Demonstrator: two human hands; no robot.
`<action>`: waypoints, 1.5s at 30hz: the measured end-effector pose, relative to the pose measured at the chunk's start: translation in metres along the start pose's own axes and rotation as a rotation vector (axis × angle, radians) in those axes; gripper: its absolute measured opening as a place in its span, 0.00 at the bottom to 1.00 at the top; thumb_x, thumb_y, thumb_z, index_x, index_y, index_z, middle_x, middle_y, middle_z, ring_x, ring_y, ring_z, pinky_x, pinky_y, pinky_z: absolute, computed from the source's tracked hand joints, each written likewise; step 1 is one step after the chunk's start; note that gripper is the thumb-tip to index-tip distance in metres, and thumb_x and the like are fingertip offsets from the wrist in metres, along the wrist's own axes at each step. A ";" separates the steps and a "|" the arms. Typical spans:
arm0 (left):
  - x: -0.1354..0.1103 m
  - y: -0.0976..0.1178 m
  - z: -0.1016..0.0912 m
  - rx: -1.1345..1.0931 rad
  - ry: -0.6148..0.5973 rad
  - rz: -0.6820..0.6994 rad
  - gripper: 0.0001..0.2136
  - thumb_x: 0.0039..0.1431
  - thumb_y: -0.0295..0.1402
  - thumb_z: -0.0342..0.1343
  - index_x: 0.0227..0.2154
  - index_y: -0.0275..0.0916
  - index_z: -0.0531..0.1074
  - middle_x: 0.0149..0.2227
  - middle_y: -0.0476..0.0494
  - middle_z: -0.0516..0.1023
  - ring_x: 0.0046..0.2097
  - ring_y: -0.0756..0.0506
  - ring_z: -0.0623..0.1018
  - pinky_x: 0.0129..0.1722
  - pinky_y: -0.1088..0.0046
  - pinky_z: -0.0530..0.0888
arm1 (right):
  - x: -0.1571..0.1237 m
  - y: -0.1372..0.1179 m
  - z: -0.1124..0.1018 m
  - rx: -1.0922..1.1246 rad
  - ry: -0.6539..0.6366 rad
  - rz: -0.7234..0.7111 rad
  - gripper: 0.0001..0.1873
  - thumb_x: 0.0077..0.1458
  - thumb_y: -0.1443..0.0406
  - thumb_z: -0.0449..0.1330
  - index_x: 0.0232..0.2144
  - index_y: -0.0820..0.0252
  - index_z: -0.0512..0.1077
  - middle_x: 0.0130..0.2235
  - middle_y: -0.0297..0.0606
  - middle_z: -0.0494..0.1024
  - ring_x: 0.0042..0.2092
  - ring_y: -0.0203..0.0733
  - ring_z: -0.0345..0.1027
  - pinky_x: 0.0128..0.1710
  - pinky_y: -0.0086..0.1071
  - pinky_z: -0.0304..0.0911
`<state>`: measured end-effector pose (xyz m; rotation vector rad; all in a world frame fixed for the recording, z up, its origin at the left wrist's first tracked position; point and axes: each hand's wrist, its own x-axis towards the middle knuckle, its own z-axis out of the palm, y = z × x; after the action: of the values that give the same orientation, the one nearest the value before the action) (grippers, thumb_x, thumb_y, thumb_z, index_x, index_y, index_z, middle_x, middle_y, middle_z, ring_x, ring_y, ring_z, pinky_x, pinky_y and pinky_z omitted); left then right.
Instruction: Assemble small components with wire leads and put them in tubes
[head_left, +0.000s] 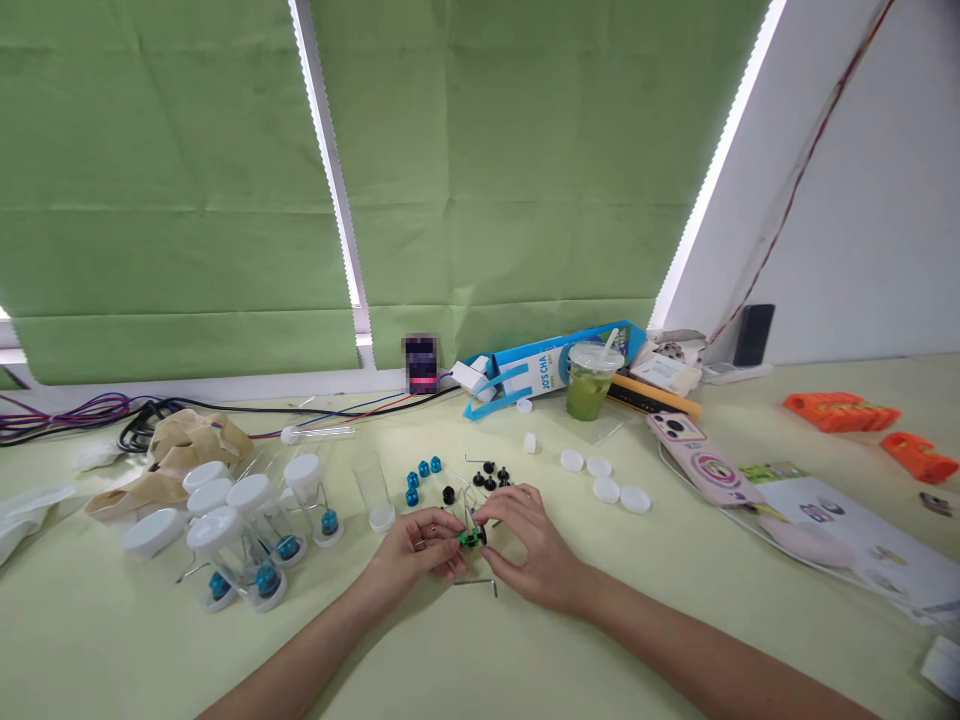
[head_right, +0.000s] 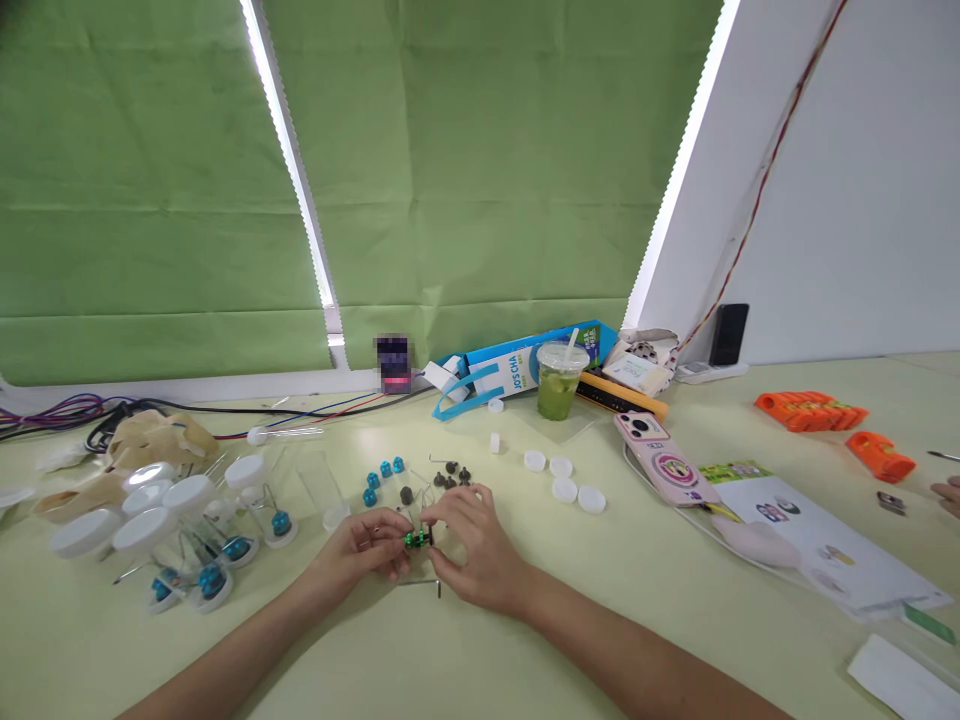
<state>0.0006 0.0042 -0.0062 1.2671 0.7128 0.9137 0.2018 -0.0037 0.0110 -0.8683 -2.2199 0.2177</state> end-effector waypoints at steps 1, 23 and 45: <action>0.000 0.000 0.000 -0.001 0.001 0.002 0.08 0.50 0.31 0.58 0.33 0.33 0.71 0.28 0.42 0.76 0.29 0.46 0.76 0.27 0.72 0.71 | 0.000 0.000 0.000 -0.001 0.002 -0.002 0.16 0.47 0.71 0.55 0.40 0.56 0.64 0.38 0.36 0.71 0.45 0.43 0.61 0.47 0.41 0.50; 0.000 0.002 0.002 -0.002 0.028 -0.024 0.09 0.48 0.33 0.60 0.33 0.34 0.71 0.28 0.42 0.77 0.28 0.46 0.77 0.26 0.73 0.71 | 0.000 0.000 0.000 -0.011 0.008 -0.044 0.11 0.50 0.71 0.53 0.38 0.56 0.66 0.36 0.36 0.72 0.43 0.42 0.62 0.46 0.41 0.50; 0.001 0.002 0.001 0.024 0.036 -0.017 0.09 0.50 0.33 0.58 0.33 0.34 0.71 0.24 0.43 0.76 0.27 0.46 0.76 0.26 0.73 0.71 | 0.000 -0.001 0.000 -0.018 0.036 0.019 0.16 0.44 0.70 0.56 0.39 0.56 0.64 0.38 0.36 0.69 0.43 0.42 0.61 0.47 0.40 0.49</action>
<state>0.0016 0.0046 -0.0040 1.2667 0.7631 0.9185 0.2012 -0.0047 0.0119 -0.8964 -2.1842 0.1896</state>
